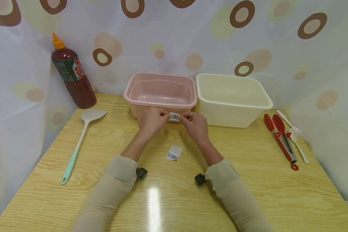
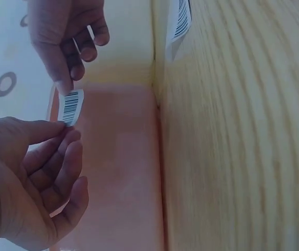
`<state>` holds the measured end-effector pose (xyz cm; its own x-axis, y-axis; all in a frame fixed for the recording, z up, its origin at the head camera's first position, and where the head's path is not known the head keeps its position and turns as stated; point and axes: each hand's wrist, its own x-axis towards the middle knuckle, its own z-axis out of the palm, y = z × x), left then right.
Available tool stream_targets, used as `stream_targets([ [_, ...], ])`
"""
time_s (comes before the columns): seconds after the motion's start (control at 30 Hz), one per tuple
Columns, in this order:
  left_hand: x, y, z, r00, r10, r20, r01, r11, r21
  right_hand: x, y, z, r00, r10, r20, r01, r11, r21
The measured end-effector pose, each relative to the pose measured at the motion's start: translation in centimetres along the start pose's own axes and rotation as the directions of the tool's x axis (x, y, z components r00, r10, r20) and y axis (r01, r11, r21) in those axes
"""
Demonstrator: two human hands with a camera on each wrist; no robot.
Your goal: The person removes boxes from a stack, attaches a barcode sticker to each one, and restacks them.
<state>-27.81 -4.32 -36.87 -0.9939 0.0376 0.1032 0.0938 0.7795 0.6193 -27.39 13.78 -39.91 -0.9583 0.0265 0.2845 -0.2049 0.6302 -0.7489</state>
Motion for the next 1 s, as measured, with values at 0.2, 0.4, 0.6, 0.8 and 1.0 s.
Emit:
stream_targets([
  [0.2,0.6,0.0,0.7,0.999,-0.036,-0.032,0.037,0.999,0.017,0.6,-0.1,0.5,0.998,0.016,-0.057,-0.021,0.996,-0.087],
  [0.4,1.1,-0.2,1.6,0.995,-0.034,-0.090,0.036,0.999,0.028,0.8,0.2,1.1,0.994,0.039,-0.106,-0.054,0.988,-0.144],
  [0.6,1.2,-0.2,2.1,0.992,-0.030,-0.126,0.035,0.999,0.039,0.7,0.4,1.5,0.987,0.056,-0.148,-0.075,0.989,-0.128],
  [0.8,1.1,-0.2,2.2,0.991,-0.039,-0.127,0.044,0.998,0.034,0.7,0.3,1.8,0.981,0.085,-0.173,-0.098,0.993,-0.069],
  [1.0,1.2,-0.2,2.3,0.991,-0.059,-0.119,0.060,0.998,0.007,0.7,0.3,2.1,0.978,0.085,-0.188,-0.098,0.994,-0.057],
])
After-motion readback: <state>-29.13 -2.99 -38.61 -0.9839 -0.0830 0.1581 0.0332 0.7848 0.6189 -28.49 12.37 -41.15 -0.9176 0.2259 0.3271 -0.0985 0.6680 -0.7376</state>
